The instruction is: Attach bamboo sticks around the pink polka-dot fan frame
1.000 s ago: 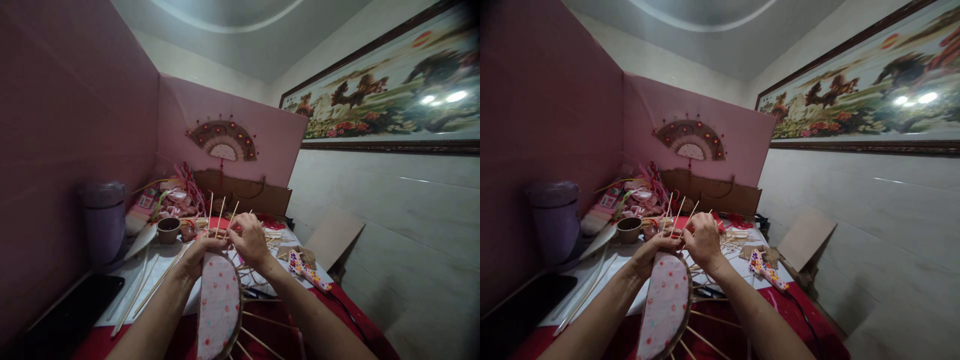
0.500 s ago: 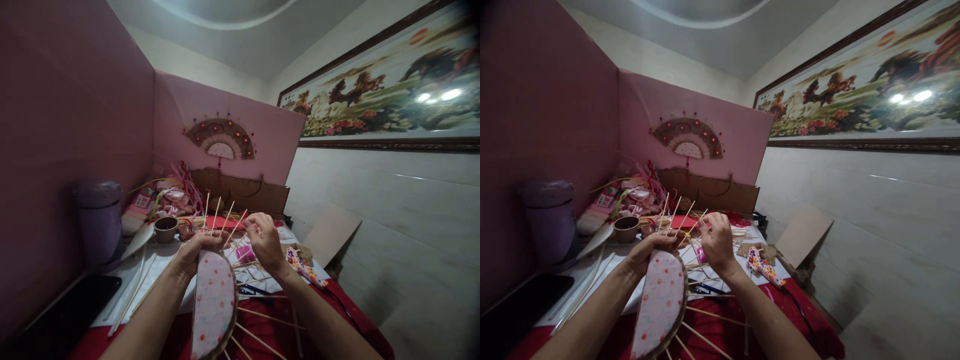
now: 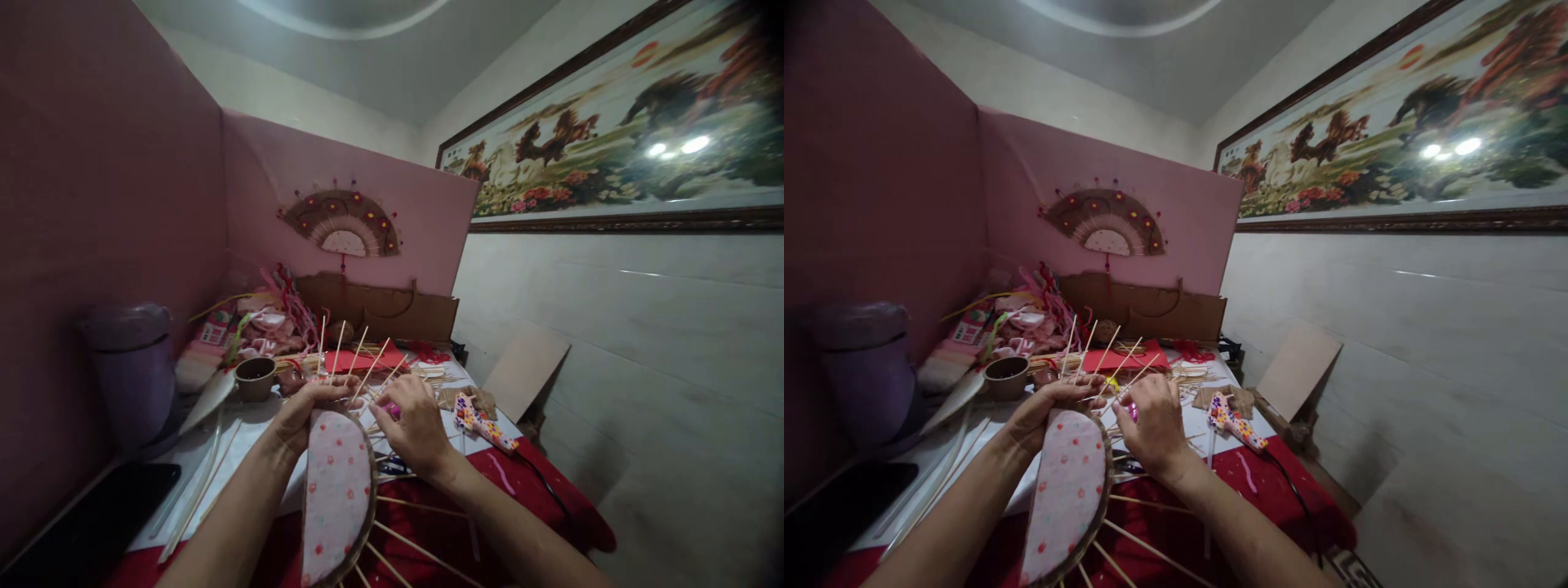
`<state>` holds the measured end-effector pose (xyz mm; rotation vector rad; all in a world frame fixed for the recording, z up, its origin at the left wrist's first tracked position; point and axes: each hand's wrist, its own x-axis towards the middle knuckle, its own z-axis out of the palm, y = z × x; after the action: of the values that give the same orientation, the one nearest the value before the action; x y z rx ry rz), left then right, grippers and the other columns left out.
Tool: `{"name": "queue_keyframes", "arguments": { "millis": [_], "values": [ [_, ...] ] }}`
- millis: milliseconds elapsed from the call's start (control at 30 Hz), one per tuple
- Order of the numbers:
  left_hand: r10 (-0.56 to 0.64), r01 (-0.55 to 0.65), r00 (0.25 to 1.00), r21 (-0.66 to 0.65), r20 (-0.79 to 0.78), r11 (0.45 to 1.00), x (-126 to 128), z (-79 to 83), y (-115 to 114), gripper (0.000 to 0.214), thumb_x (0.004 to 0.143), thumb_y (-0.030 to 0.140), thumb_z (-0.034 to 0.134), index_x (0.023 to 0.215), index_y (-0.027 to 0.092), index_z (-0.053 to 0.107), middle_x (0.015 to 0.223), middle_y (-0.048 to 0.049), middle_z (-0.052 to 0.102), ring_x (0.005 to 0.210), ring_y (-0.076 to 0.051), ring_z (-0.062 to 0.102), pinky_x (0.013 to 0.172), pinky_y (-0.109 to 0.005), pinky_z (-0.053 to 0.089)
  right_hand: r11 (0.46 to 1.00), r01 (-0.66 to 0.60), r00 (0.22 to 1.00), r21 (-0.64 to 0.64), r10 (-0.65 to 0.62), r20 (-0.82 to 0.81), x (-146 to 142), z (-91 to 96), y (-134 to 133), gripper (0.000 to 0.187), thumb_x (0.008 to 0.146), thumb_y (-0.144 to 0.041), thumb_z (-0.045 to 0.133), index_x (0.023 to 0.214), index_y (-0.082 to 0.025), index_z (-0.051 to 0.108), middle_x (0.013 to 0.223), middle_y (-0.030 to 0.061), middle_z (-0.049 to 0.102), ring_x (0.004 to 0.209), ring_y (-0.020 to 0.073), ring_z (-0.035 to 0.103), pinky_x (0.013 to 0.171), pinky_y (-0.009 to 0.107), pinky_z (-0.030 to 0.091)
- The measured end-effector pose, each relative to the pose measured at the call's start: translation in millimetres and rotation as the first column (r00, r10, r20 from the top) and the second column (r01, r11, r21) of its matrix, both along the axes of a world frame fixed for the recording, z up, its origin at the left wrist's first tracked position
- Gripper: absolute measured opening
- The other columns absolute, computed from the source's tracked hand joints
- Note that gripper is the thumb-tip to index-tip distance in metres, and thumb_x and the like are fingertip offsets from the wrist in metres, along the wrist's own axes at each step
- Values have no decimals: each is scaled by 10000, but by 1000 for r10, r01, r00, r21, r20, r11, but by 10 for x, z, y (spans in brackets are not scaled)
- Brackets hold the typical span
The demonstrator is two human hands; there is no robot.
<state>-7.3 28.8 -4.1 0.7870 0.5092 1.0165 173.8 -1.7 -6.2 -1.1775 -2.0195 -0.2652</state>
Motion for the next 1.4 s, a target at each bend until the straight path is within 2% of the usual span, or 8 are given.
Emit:
{"name": "queue_keyframes", "arguments": {
  "millis": [267, 500, 633, 900, 1033, 1133, 1267, 1400],
  "values": [
    [1, 0, 1000, -27, 12, 1000, -14, -67, 50, 233, 642, 13, 605, 863, 80, 636, 777, -94, 700, 668, -168, 665, 609, -235, 519, 999, 35, 999, 9, -35, 1, 7, 47, -12, 124, 777, -217, 559, 660, -188, 532, 763, 24, 589, 838, 184, 472, 770, 322, 310],
    [20, -20, 1000, -69, 2, 997, 9, -57, 40, 236, 644, 6, 616, 864, 87, 637, 784, -88, 697, 598, -143, 649, 551, -211, 519, 999, 0, 1000, -41, 2, 28, 88, 133, 3, 131, 780, -197, 549, 649, -185, 547, 714, 15, 613, 757, 162, 524, 796, 324, 304],
    [59, -54, 997, -91, 56, 994, 24, -32, 15, 197, 655, -23, 576, 808, 74, 654, 749, -77, 691, 621, -132, 648, 618, -209, 530, 997, -23, 998, -71, 27, 65, 126, 183, 24, 136, 791, -205, 547, 656, -189, 556, 666, -10, 616, 683, 139, 533, 798, 318, 297],
    [130, -122, 990, -135, 55, 983, 46, 12, -2, 219, 667, -36, 549, 823, 67, 662, 723, -77, 697, 573, -141, 639, 509, -207, 507, 997, -14, 989, -76, 25, 145, 130, 283, 23, 104, 780, -220, 569, 682, -185, 576, 681, -5, 626, 717, 142, 541, 797, 309, 289],
    [47, -42, 998, -98, 52, 994, 28, 9, -6, 236, 687, 5, 564, 890, 76, 663, 781, -91, 707, 615, -164, 654, 523, -226, 511, 997, 14, 986, -81, 0, 167, 118, 304, 26, 111, 783, -219, 559, 680, -183, 578, 683, 4, 620, 728, 147, 536, 789, 305, 290],
    [22, -19, 999, -77, 48, 997, 22, 8, -5, 222, 711, 29, 569, 905, 76, 665, 820, -105, 709, 670, -177, 665, 593, -243, 523, 997, 24, 984, -74, -10, 178, 113, 305, 25, 113, 788, -222, 548, 689, -179, 581, 701, 15, 622, 741, 151, 534, 798, 306, 289],
    [-10, 13, 997, -46, 72, 999, 20, -10, 5, 210, 746, 80, 563, 932, 75, 660, 916, -134, 699, 828, -243, 660, 727, -325, 522, 998, 32, 981, -58, -20, 193, 109, 302, 24, 112, 778, -211, 548, 676, -172, 575, 706, 25, 625, 749, 158, 532, 812, 313, 284],
    [-106, 111, 991, -59, 77, 992, -1, -31, 10, 258, 784, 162, 556, 1029, 118, 626, 1003, -141, 675, 910, -292, 638, 734, -387, 514, 998, 39, 977, -47, -29, 209, 112, 299, 36, 105, 770, -206, 546, 674, -172, 567, 707, 26, 625, 742, 160, 531, 803, 314, 284]
  ]
}}
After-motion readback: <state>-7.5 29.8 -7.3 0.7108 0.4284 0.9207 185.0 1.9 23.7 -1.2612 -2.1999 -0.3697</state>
